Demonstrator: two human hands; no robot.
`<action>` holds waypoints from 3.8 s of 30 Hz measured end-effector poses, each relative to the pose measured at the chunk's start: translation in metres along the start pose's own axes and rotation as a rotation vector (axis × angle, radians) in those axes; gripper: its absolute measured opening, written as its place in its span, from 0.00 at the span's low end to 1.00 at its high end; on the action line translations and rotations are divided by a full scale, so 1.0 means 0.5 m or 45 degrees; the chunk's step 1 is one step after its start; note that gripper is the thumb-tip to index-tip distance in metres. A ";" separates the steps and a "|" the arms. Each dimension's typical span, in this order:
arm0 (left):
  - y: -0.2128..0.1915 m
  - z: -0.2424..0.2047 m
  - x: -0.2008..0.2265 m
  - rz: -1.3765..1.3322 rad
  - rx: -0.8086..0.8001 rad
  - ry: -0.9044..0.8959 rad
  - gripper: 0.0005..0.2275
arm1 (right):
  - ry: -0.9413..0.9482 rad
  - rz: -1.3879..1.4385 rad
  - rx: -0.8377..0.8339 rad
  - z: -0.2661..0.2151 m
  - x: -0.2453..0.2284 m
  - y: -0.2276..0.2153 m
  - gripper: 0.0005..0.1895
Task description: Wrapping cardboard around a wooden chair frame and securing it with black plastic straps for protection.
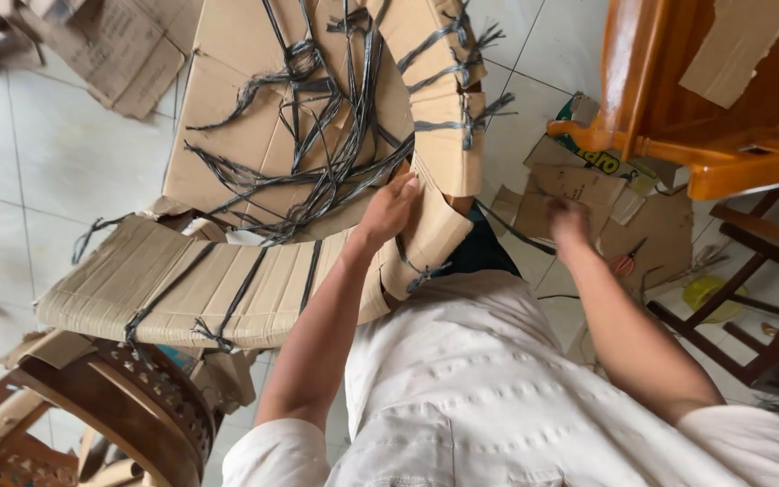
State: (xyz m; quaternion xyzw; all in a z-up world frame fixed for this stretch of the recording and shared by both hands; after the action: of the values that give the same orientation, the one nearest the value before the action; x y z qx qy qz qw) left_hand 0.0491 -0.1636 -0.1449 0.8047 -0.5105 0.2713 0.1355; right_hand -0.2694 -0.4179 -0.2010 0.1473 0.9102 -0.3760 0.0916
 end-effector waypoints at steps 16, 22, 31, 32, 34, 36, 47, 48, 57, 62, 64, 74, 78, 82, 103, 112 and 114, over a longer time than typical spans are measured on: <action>0.056 0.207 -0.093 -0.499 0.299 -0.356 0.26 | -0.148 -0.335 -0.701 0.043 -0.163 0.251 0.15; 0.042 0.223 -0.132 -0.960 0.518 -0.237 0.13 | -0.172 -0.442 -0.842 0.040 -0.182 0.244 0.19; -0.140 -0.012 -0.002 -1.415 0.949 0.105 0.10 | -0.416 -0.559 -0.985 0.059 -0.265 0.168 0.24; -0.150 -0.054 0.046 -1.325 0.956 0.149 0.10 | -0.464 -0.587 -0.945 0.068 -0.261 0.144 0.21; -0.143 -0.124 0.108 -1.233 0.971 0.222 0.11 | -0.538 -0.607 -0.894 0.031 -0.302 0.072 0.20; -0.120 -0.164 0.149 -1.084 0.982 0.357 0.07 | -0.396 -0.539 -0.890 -0.055 -0.367 -0.024 0.20; 0.022 -0.206 0.306 -0.546 0.632 0.739 0.06 | -0.995 -0.129 -0.419 -0.259 -0.507 -0.166 0.13; 0.026 -0.215 0.318 -0.452 0.622 0.710 0.07 | -1.050 -0.003 -0.439 -0.300 -0.527 -0.166 0.14; 0.059 -0.211 0.304 -0.156 0.608 0.732 0.08 | -0.942 0.546 -0.543 -0.445 -0.606 -0.097 0.17; 0.052 -0.230 0.324 -0.040 0.562 0.776 0.09 | -1.048 0.557 -0.430 -0.440 -0.622 -0.130 0.11; 0.034 -0.213 0.317 0.057 0.597 0.837 0.08 | -1.042 0.589 -0.411 -0.416 -0.626 -0.134 0.10; -0.004 -0.196 0.310 -0.012 0.686 0.833 0.05 | -1.193 0.201 -0.391 -0.380 -0.607 -0.183 0.09; 0.005 -0.199 0.323 -0.058 0.704 0.861 0.05 | -1.283 -0.131 -0.318 -0.375 -0.578 -0.193 0.09; 0.046 -0.186 0.326 -0.063 0.610 0.978 0.06 | -1.349 -0.192 -0.273 -0.416 -0.605 -0.169 0.09; 0.041 -0.172 0.308 -0.253 0.129 0.991 0.12 | -1.621 -0.344 -0.142 -0.420 -0.614 -0.170 0.13; 0.044 -0.076 0.237 -0.559 0.039 0.766 0.12 | -1.632 -0.028 -0.212 -0.439 -0.618 -0.217 0.18; 0.048 -0.040 0.215 -0.530 0.055 0.778 0.10 | -1.566 0.005 -0.194 -0.433 -0.605 -0.231 0.18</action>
State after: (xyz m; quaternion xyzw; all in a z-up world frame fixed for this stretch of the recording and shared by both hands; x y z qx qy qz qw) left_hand 0.0572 -0.2445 -0.0681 0.7759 -0.2660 0.4763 0.3167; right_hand -0.0363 -0.4018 0.1107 -0.1016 0.7147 -0.3258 0.6105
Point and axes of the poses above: each hand's wrist, its own z-axis towards the middle knuckle, its own y-axis out of the palm, x = y × z, the point moved 6 cm from there along z, towards the middle knuckle, and after that the axes turned 1 degree about -z, right-handed, at the moved point
